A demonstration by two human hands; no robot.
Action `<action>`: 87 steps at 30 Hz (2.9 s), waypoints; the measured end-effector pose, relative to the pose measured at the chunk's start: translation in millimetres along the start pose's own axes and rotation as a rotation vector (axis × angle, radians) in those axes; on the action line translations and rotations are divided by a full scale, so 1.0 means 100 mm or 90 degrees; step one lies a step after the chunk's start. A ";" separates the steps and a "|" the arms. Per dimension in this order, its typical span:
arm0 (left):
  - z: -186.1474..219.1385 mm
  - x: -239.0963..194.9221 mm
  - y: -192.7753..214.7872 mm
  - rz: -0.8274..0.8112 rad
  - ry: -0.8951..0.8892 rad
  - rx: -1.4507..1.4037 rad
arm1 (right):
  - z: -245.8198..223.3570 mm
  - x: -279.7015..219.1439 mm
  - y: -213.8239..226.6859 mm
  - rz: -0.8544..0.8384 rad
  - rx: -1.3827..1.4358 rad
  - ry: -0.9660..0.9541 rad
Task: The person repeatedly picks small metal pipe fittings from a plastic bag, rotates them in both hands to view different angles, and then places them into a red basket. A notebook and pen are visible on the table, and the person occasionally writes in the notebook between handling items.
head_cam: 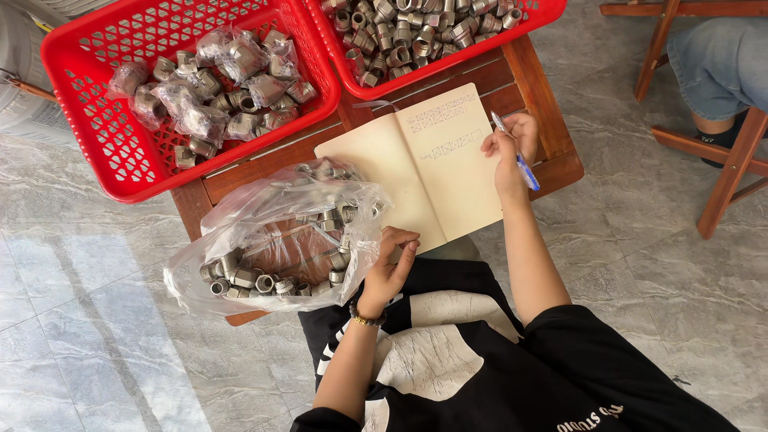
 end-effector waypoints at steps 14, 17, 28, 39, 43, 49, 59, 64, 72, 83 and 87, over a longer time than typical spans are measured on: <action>0.01 0.00 0.01 0.002 0.003 0.010 | 0.10 -0.01 0.03 -0.035 -0.062 0.012; 0.02 0.01 0.01 0.003 0.005 0.013 | 0.10 -0.01 0.03 -0.036 -0.076 0.010; 0.00 0.02 -0.02 -0.010 0.007 0.009 | 0.09 -0.04 0.04 0.051 -0.268 0.129; -0.17 -0.13 -0.06 0.021 -0.002 -0.004 | 0.13 -0.16 -0.01 -0.016 -0.247 0.238; -0.09 -0.09 -0.04 0.030 0.032 0.028 | 0.02 -0.21 -0.17 -0.205 -0.418 0.397; -0.20 -0.15 -0.06 0.045 0.033 0.024 | 0.00 -0.20 -0.12 -0.117 -0.377 0.331; -0.14 -0.34 -0.03 0.004 0.151 0.105 | -0.77 -0.88 -0.94 -0.429 -0.185 0.343; -0.03 -0.15 0.09 -0.128 0.058 0.159 | -0.59 -1.38 -1.27 -0.763 -0.374 0.393; 0.04 -0.21 -0.14 -0.269 -0.431 0.949 | -0.66 -1.45 -0.84 -0.830 -0.633 0.312; -0.18 -0.31 -0.20 -0.299 -0.584 1.207 | -0.36 -1.34 -1.35 -0.754 -0.649 0.400; -0.32 -0.34 -0.20 -0.191 -0.702 1.488 | -0.02 -1.35 -1.66 -0.702 -0.695 0.544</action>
Point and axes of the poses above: each hand's wrist, its own x-axis towards the middle knuckle, its own y-axis out of the back of the hand, z = x × y, the point moved 2 cm from there along x, towards the middle knuckle, and after that the axes turned 8 degrees about -y, right-handed, at the moved point
